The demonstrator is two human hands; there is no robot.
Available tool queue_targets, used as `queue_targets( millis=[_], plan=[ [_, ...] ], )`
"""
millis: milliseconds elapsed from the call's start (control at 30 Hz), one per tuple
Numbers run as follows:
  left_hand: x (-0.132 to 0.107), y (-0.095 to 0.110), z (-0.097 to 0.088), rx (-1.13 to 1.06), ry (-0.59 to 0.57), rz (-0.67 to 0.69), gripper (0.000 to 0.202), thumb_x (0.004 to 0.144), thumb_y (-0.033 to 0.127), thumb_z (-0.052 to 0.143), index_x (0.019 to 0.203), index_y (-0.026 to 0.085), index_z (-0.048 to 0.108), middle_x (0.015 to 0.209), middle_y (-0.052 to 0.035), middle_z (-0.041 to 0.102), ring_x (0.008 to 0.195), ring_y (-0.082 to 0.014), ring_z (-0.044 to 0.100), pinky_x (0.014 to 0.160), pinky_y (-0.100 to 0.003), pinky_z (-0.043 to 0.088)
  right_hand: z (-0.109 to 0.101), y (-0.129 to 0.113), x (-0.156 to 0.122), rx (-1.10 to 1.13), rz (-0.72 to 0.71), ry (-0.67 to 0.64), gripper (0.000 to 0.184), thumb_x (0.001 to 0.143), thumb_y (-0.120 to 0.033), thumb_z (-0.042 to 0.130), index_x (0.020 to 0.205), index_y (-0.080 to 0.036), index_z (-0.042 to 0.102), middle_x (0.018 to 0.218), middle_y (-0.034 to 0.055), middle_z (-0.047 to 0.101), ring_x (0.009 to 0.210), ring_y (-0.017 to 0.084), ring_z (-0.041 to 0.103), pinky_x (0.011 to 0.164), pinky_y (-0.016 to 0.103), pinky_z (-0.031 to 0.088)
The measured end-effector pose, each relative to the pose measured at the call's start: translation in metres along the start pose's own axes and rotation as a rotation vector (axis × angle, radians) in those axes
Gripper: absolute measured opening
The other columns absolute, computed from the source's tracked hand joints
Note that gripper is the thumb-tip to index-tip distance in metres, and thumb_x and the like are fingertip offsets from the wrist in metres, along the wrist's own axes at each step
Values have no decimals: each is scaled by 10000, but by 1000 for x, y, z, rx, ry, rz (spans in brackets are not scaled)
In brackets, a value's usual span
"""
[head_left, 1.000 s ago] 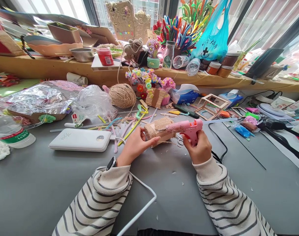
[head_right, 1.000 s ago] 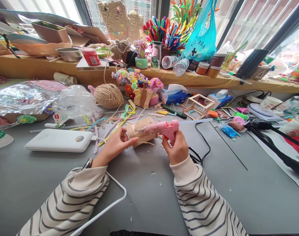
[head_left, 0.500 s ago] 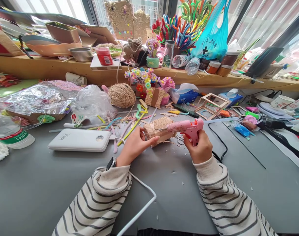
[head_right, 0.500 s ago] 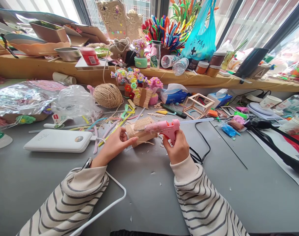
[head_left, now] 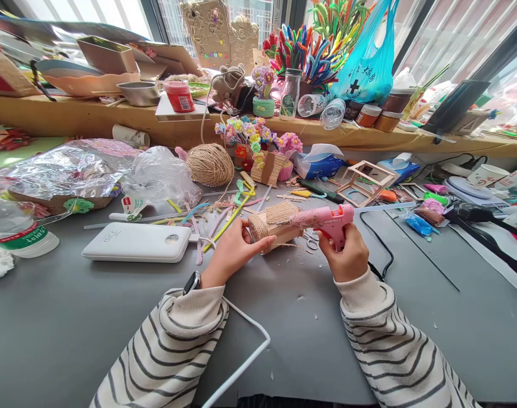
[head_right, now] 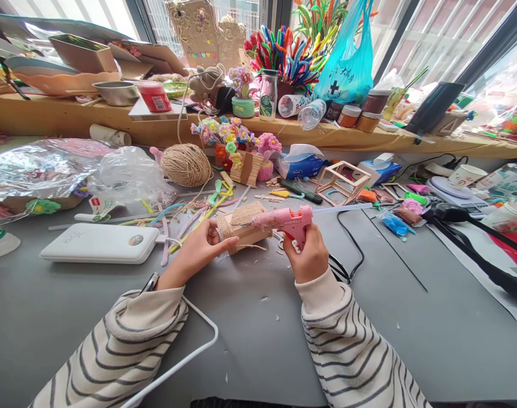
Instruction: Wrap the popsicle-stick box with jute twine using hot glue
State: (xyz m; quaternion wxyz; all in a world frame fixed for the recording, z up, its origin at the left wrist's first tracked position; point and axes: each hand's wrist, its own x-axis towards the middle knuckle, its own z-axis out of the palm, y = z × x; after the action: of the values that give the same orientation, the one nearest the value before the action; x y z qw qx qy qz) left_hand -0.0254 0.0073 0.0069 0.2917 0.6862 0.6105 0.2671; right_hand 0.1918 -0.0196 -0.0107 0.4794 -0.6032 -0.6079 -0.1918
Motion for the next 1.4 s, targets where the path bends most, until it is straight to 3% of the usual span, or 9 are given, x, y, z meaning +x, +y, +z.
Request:
queue_targets(
  millis=[300, 600, 833, 1167, 1400],
  plan=[
    [-2, -2, -1, 9, 2, 9, 515, 617, 657, 551, 810, 200, 411, 608, 57, 454, 558, -139, 474, 526, -264, 355, -1, 2, -3, -1, -34, 5, 211, 762, -382, 536, 793, -176, 500, 554, -37, 445, 432, 117, 428, 423, 244, 401],
    [-5, -3, -1, 6, -37, -38, 514, 616, 656, 552, 807, 200, 411, 641, 41, 460, 590, -157, 493, 532, -271, 370, -1, 1, -11, -48, -39, 10, 180, 772, -312, 565, 872, -168, 520, 560, -55, 410, 418, 100, 395, 417, 227, 381],
    [-8, -10, 1, -9, -55, -46, 511, 623, 629, 569, 863, 201, 429, 673, 20, 508, 595, -165, 509, 543, -286, 401, -7, 1, -8, -68, -121, -9, 180, 784, -286, 560, 908, -160, 533, 566, -45, 423, 410, 91, 382, 387, 212, 353],
    [-9, -14, 1, -92, -24, -25, 462, 611, 521, 627, 929, 205, 514, 714, -17, 604, 613, -191, 569, 520, -294, 437, -13, -6, -10, -130, -19, -55, 186, 807, -295, 538, 938, -162, 541, 561, -41, 410, 431, 110, 390, 429, 242, 354],
    [-9, -11, 1, -69, -44, -37, 497, 616, 555, 610, 937, 196, 487, 728, -19, 586, 615, -181, 552, 528, -286, 425, -13, -1, -5, -127, -121, -11, 160, 793, -269, 544, 902, -154, 524, 556, -47, 405, 404, 91, 383, 397, 215, 355]
  ],
)
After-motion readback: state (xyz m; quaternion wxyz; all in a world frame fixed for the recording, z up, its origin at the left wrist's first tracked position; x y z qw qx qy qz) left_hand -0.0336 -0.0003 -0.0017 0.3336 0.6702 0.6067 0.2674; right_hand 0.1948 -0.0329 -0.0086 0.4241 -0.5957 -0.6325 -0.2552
